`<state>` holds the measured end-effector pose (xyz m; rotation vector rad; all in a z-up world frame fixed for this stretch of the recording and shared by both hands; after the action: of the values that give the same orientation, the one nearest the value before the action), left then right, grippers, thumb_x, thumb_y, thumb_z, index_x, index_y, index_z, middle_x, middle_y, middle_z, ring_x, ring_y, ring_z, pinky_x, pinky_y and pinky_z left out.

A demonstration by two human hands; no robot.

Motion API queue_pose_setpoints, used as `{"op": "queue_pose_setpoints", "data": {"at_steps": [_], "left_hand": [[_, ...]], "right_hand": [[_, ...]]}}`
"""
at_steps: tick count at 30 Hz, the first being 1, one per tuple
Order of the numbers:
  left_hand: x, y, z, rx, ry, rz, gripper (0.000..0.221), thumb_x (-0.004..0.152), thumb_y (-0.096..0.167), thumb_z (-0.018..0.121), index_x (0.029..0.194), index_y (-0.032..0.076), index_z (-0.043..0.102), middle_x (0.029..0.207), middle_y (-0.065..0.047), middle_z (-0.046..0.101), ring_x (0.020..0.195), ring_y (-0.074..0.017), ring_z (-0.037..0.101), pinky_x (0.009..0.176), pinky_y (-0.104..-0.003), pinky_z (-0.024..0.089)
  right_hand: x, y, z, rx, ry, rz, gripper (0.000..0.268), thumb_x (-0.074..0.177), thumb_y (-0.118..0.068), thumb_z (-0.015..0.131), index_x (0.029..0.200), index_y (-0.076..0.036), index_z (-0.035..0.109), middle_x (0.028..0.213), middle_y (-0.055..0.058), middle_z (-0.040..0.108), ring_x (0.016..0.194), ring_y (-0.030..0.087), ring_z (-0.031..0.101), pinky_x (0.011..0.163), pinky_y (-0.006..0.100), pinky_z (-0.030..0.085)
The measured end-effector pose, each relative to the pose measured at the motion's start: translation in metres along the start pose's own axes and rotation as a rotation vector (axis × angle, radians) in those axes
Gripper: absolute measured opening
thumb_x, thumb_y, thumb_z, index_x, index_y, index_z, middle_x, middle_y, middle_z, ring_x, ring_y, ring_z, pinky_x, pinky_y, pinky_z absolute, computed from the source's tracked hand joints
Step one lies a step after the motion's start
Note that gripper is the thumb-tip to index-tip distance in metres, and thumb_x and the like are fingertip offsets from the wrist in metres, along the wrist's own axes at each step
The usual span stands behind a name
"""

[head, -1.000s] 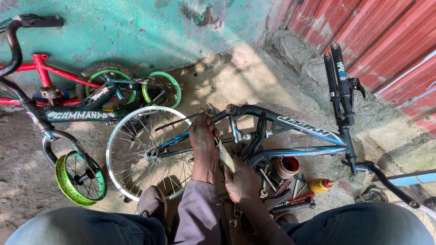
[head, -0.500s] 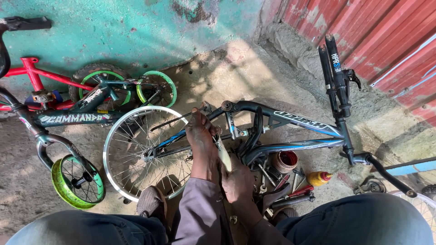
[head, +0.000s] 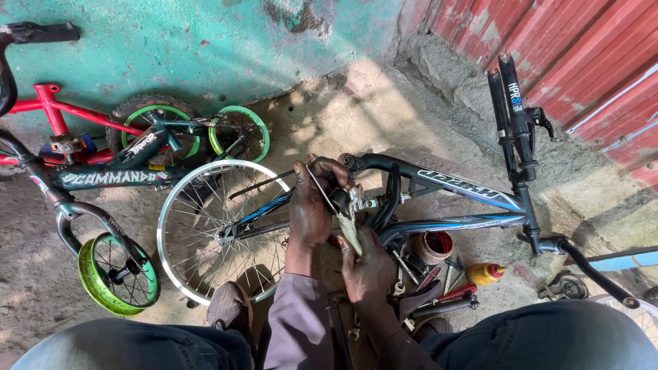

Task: Repairing a bicycle by using a hammer and a wrench to adjust or disassemble the bottom bracket area.

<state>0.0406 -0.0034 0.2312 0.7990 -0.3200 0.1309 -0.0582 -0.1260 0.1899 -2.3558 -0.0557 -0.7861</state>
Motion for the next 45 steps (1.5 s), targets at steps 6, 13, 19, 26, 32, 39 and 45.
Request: {"op": "queue_pose_setpoints", "data": {"at_steps": [6, 13, 19, 26, 32, 39, 45], "left_hand": [[-0.002, 0.008, 0.013, 0.027, -0.103, 0.029, 0.079, 0.099, 0.073, 0.021, 0.098, 0.008, 0.066, 0.082, -0.005, 0.059, 0.08, -0.0178, 0.059, 0.078, -0.036, 0.046], [-0.005, 0.009, 0.02, 0.093, -0.128, 0.043, 0.074, 0.1, 0.071, 0.026, 0.102, 0.01, 0.066, 0.081, -0.004, 0.059, 0.081, -0.0193, 0.064, 0.081, -0.039, 0.052], [-0.005, -0.043, -0.036, 0.286, 0.372, -0.009, 0.052, 0.113, 0.047, 0.034, 0.104, 0.006, 0.064, 0.077, -0.006, 0.058, 0.074, -0.0196, 0.058, 0.072, -0.036, 0.047], [-0.016, -0.114, -0.127, -0.188, 0.66, 0.132, 0.018, 0.107, 0.014, 0.055, 0.094, 0.006, 0.064, 0.081, -0.005, 0.062, 0.074, -0.0151, 0.056, 0.074, -0.031, 0.045], [-0.039, -0.069, -0.1, 0.784, 0.79, -0.194, 0.04, 0.111, 0.023, 0.051, 0.078, 0.005, 0.064, 0.066, -0.002, 0.056, 0.054, -0.0123, 0.043, 0.051, -0.032, 0.038], [-0.042, -0.102, -0.1, 0.453, 0.657, -0.181, 0.03, 0.109, 0.026, 0.053, 0.09, 0.005, 0.065, 0.082, -0.004, 0.065, 0.065, -0.0114, 0.053, 0.06, -0.029, 0.046], [-0.082, -0.223, -0.162, 0.922, 0.202, -0.972, 0.105, 0.087, 0.082, 0.015, 0.123, -0.001, 0.067, 0.089, -0.016, 0.064, 0.084, -0.0298, 0.07, 0.079, -0.051, 0.062]], "right_hand": [[0.012, 0.003, -0.007, 0.074, -0.009, 0.071, 0.016, 0.085, -0.007, 0.07, 0.101, -0.002, 0.069, 0.091, 0.009, 0.065, 0.069, 0.028, 0.061, 0.064, 0.041, 0.048], [0.007, 0.015, 0.003, -0.033, -0.002, 0.059, 0.068, 0.073, 0.009, 0.057, 0.137, -0.012, 0.067, 0.108, 0.008, 0.062, 0.09, 0.027, 0.057, 0.083, 0.038, 0.048], [-0.019, 0.087, 0.071, -0.135, -0.316, 0.251, 0.052, 0.097, -0.029, 0.062, 0.149, -0.036, 0.053, 0.132, 0.008, 0.06, 0.113, 0.043, 0.065, 0.09, 0.061, 0.058], [-0.07, 0.086, 0.101, 0.394, -0.4, 0.121, 0.047, 0.103, -0.024, 0.041, 0.143, -0.003, 0.054, 0.113, 0.016, 0.073, 0.09, 0.029, 0.069, 0.077, 0.039, 0.053], [-0.12, 0.149, 0.145, 0.418, -0.523, 0.373, 0.06, 0.104, -0.043, 0.039, 0.144, -0.002, 0.053, 0.142, 0.017, 0.059, 0.128, 0.03, 0.056, 0.108, 0.039, 0.043], [-0.092, 0.1, 0.119, 0.3, -0.515, 0.195, 0.062, 0.104, -0.029, 0.038, 0.161, -0.005, 0.026, 0.107, 0.021, 0.069, 0.086, 0.033, 0.06, 0.078, 0.044, 0.046], [-0.102, 0.119, 0.127, 0.304, -0.572, 0.401, 0.071, 0.098, -0.061, 0.024, 0.128, -0.002, 0.05, 0.089, 0.019, 0.071, 0.071, 0.033, 0.068, 0.062, 0.046, 0.051]]}}
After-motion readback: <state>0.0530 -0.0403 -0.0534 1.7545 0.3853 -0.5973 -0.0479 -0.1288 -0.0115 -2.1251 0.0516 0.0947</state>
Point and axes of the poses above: each hand's wrist, its own x-axis towards the middle knuckle, its own z-axis out of the palm, y = z × x, the point moved 9 cm from there along x, towards the middle knuckle
